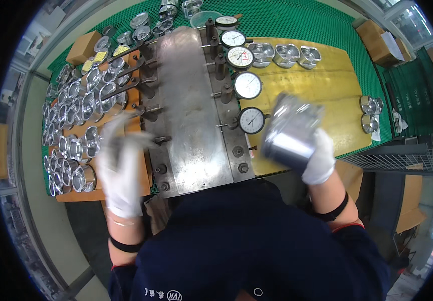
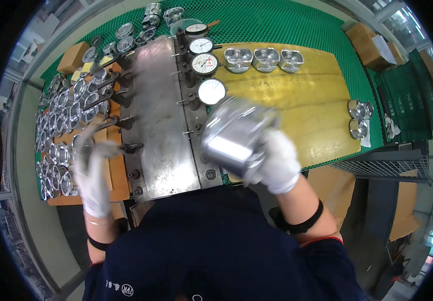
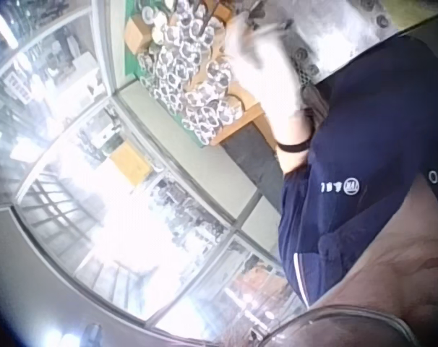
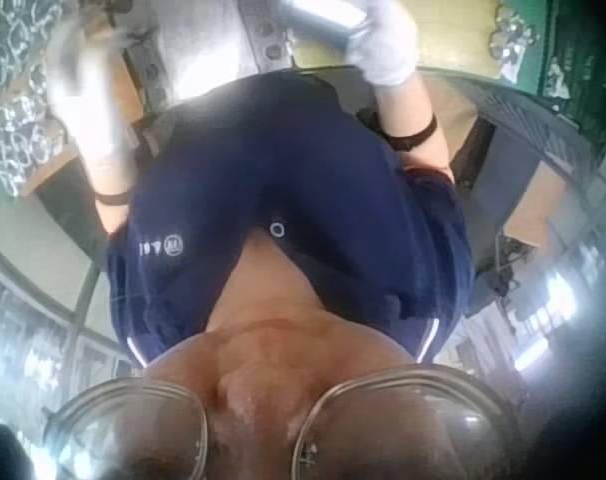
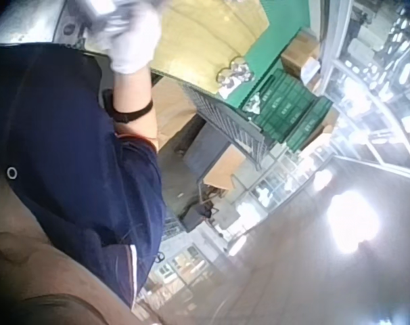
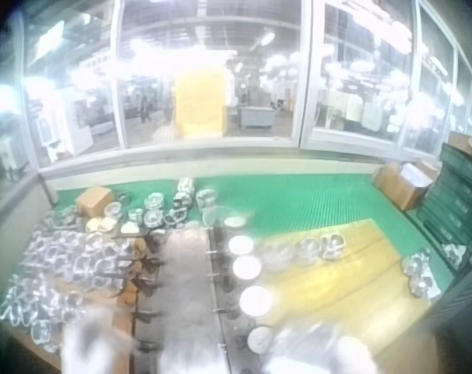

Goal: Measure metal pistons using dial indicator gauges on an inspection jig and then sort and stack them into storage bins.

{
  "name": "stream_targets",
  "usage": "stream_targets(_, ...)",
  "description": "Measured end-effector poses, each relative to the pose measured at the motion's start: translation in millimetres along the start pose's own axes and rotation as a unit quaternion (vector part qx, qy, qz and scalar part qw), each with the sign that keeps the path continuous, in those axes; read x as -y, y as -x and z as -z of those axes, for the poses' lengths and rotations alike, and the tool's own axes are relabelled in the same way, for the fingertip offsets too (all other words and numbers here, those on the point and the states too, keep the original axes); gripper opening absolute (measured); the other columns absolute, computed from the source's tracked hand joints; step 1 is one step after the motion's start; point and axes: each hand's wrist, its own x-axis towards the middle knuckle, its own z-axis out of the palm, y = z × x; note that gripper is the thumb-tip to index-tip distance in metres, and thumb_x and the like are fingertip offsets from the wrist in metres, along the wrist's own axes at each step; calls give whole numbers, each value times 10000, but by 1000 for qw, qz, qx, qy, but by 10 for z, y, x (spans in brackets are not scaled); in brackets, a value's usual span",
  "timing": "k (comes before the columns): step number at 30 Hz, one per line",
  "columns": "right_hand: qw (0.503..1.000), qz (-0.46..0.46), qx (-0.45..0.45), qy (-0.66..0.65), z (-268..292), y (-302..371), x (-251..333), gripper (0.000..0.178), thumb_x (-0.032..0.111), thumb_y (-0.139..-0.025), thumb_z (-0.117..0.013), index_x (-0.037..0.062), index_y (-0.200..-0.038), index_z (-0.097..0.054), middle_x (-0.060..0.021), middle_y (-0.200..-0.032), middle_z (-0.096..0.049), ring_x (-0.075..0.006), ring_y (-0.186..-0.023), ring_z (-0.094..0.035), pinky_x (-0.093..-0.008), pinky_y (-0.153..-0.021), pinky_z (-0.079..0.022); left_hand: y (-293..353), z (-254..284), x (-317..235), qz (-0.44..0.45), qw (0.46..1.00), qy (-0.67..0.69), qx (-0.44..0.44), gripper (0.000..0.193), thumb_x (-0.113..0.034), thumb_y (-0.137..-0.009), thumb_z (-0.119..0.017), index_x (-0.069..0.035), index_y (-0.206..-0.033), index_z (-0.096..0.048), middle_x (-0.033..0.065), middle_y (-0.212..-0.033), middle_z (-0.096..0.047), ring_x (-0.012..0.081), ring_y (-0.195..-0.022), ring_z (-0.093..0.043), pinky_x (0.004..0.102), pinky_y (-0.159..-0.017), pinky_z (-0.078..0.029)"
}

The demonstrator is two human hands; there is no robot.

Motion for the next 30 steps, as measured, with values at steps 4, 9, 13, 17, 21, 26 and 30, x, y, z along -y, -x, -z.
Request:
stream_targets(4, 853, -263, -179, -414, 315, -542, -477, 287, 208, -926, -598, -23, -1096, -583, -74, -875, -662, -187, -682, -621, -289, -573, -483, -508, 1283, 1235, -97, 899, -385, -183, 558, -158, -928, -637, 19, -1421, -442, 235, -1382, -532, 327, -1303, -518, 381, -1067, -439)
stream_targets(9, 863, -413, -36, -288, -116, -1142, -1355, 423, 207, -913, -595, 75, -1260, -392, -144, -1125, -614, -236, -886, -680, -403, -679, -636, -480, 1360, 1620, 46, 755, -652, -47, 722, -199, -895, -675, -53, -1506, -320, 236, -1402, -515, 407, -1310, -486, 436, -1090, -422)
stream_targets(13, 830, -437, -29, -345, -619, -1478, -1805, 324, 212, -926, -621, 21, -1171, -528, -143, -1092, -658, -267, -912, -690, -446, -701, -609, -474, 1204, 1408, 114, 691, -712, -46, 805, -190, -867, -694, -114, -1543, -264, 209, -1250, -615, 389, -1229, -548, 434, -1025, -458)
stream_targets(17, 917, -398, -20, -25, -755, -1650, -1942, 354, 208, -953, -581, -25, -1218, -555, -174, -1113, -661, -305, -959, -671, -395, -835, -587, -322, 1277, 1396, 104, 653, -748, -47, 767, -165, -861, -701, -138, -1525, -318, 158, -1037, -683, 375, -1082, -619, 420, -922, -499)
stream_targets(21, 936, -326, -93, -95, -732, -1467, -1837, 537, 213, -959, -581, -52, -1390, -402, -218, -1325, -524, -308, -1073, -624, -386, -926, -554, -112, 1281, 1196, 133, 778, -604, -115, 651, -111, -867, -686, -90, -1459, -415, 171, -1059, -679, 348, -1000, -659, 401, -868, -528)
stream_targets(26, 951, -108, -125, -262, -196, -906, -196, 572, 129, -991, -515, -41, -1492, -298, -217, -1400, -465, -259, -1098, -621, -378, -934, -547, 304, 1375, 700, 67, 969, -40, -236, 455, -16, -935, -591, -23, -1381, -502, 111, -1138, -664, 138, -933, -652, 254, -750, -560)
stream_targets(30, 938, -70, 107, -323, -253, -636, 766, 562, 118, -904, -661, 10, -1417, -458, -197, -1300, -590, -279, -1124, -623, -370, -988, -508, 485, 699, -234, 67, 983, 108, -136, 525, -42, -905, -609, 52, -1400, -461, 146, -1073, -681, 178, -938, -681, 289, -807, -565)
